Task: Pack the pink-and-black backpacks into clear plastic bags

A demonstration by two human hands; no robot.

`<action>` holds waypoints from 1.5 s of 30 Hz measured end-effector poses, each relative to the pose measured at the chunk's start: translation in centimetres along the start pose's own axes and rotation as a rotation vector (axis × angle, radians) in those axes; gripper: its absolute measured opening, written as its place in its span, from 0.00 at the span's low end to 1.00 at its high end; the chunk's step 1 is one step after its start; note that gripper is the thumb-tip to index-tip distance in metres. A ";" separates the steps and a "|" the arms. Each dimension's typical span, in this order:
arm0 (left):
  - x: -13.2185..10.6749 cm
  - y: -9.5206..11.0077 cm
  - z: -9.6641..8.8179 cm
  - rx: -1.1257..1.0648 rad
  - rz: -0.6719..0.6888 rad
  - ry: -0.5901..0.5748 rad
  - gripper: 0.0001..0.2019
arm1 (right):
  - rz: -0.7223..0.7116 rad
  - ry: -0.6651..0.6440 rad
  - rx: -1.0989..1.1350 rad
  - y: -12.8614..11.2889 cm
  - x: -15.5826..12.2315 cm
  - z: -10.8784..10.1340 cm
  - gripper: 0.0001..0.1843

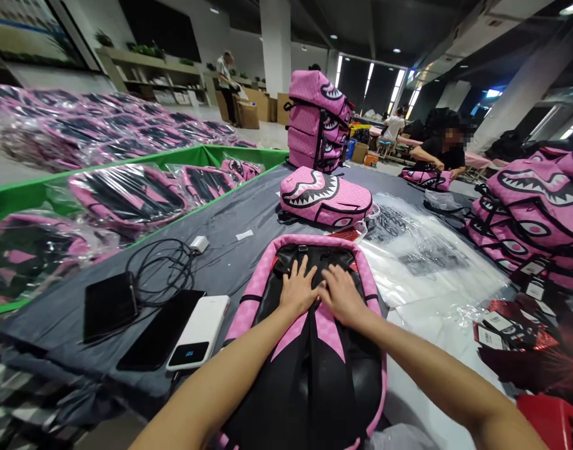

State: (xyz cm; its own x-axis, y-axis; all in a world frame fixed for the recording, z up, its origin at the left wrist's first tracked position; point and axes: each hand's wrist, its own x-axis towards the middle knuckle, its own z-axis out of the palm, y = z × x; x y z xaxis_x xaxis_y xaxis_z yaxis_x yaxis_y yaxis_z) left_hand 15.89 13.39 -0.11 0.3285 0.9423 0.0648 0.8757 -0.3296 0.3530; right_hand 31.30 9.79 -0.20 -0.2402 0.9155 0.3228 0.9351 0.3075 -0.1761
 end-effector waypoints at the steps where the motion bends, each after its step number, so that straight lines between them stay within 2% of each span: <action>1: 0.0 0.0 0.1 -0.018 0.001 0.040 0.27 | -0.051 -0.001 0.014 -0.8 -1.6 -0.1 0.26; 3: -0.1 0.2 0.0 -0.075 -0.013 0.114 0.25 | -0.091 -0.025 0.012 -1.9 -3.5 -0.1 0.27; 5: -0.4 0.4 -0.5 -0.128 -0.038 0.148 0.24 | -0.048 -0.066 -0.021 -2.3 -3.7 0.3 0.28; 7: -1.5 0.6 -1.6 -0.147 -0.017 0.121 0.23 | -0.002 -0.085 -0.036 -2.0 -2.9 1.1 0.30; 9: -4.0 0.7 -3.4 -0.160 0.093 0.034 0.18 | 0.019 -0.087 -0.030 -1.6 -2.1 1.9 0.31; 10: -5.7 0.7 -4.5 -0.176 0.164 -0.022 0.17 | 0.024 -0.085 -0.027 -1.5 -1.9 2.3 0.31; 12: -9.4 0.7 -6.5 -0.238 0.391 -0.167 0.18 | 0.024 -0.077 -0.024 -1.5 -1.9 2.8 0.31; 14: -12.5 0.6 -7.5 -0.315 0.728 -0.283 0.15 | 0.019 -0.060 -0.020 -1.8 -2.3 3.0 0.31; 16: -14.0 0.4 -6.7 -0.320 0.977 -0.291 0.12 | 0.021 -0.046 -0.012 -2.1 -2.4 2.9 0.31; 17: -14.1 0.1 -5.7 -0.286 1.035 -0.252 0.11 | 0.029 -0.043 0.000 -2.2 -2.4 2.8 0.31; 20: -13.1 -0.8 -1.1 -0.148 1.010 -0.082 0.11 | 0.063 -0.044 0.048 -2.1 -1.9 1.8 0.29; 22: -12.3 -1.2 1.6 -0.085 0.969 -0.029 0.12 | 0.063 -0.045 0.077 -2.0 -1.8 0.5 0.28; 25: -12.1 -1.5 3.1 -0.019 0.865 -0.029 0.11 | -0.041 -0.074 0.133 -2.9 -2.9 -2.5 0.22; 27: -12.2 -1.4 2.7 0.020 0.760 -0.022 0.14 | -0.263 -0.146 0.204 -4.5 -4.4 -4.5 0.17; 30: -11.5 -1.3 1.4 0.069 0.698 -0.034 0.21 | -0.803 -0.344 0.336 -7.6 -7.0 -6.2 0.11; 31: -11.1 -1.4 0.9 0.084 0.722 -0.048 0.22 | -0.942 -0.426 0.363 -8.5 -7.8 -6.1 0.10; 32: -10.7 -1.5 0.6 0.100 0.745 -0.055 0.23 | -1.020 -0.499 0.373 -9.1 -8.4 -5.8 0.10; 34: -10.1 -2.0 0.2 0.125 0.741 -0.019 0.23 | -1.035 -0.597 0.350 -9.7 -9.4 -4.5 0.09; 37: -9.7 -2.7 0.7 0.121 0.635 0.112 0.24 | -1.019 -0.591 0.293 -9.2 -10.1 -1.4 0.09; 40: -9.8 -3.1 1.6 0.094 0.586 0.195 0.26 | -1.103 -0.578 0.271 -8.2 -9.9 1.3 0.13; 42: -9.8 -3.0 1.8 0.080 0.582 0.219 0.25 | -1.147 -0.580 0.251 -7.8 -9.6 2.3 0.15; 45: -9.7 -2.6 1.6 0.073 0.530 0.249 0.25 | -1.137 -0.558 0.196 -7.7 -9.2 2.4 0.12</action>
State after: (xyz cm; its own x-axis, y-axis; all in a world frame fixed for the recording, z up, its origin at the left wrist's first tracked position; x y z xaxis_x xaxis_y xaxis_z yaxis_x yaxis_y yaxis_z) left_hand 11.04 4.99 -3.16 0.6429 0.6305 0.4349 0.6398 -0.7542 0.1477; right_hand 25.65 -0.43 -4.00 -0.9956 0.0834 -0.0422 0.0904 0.9738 -0.2085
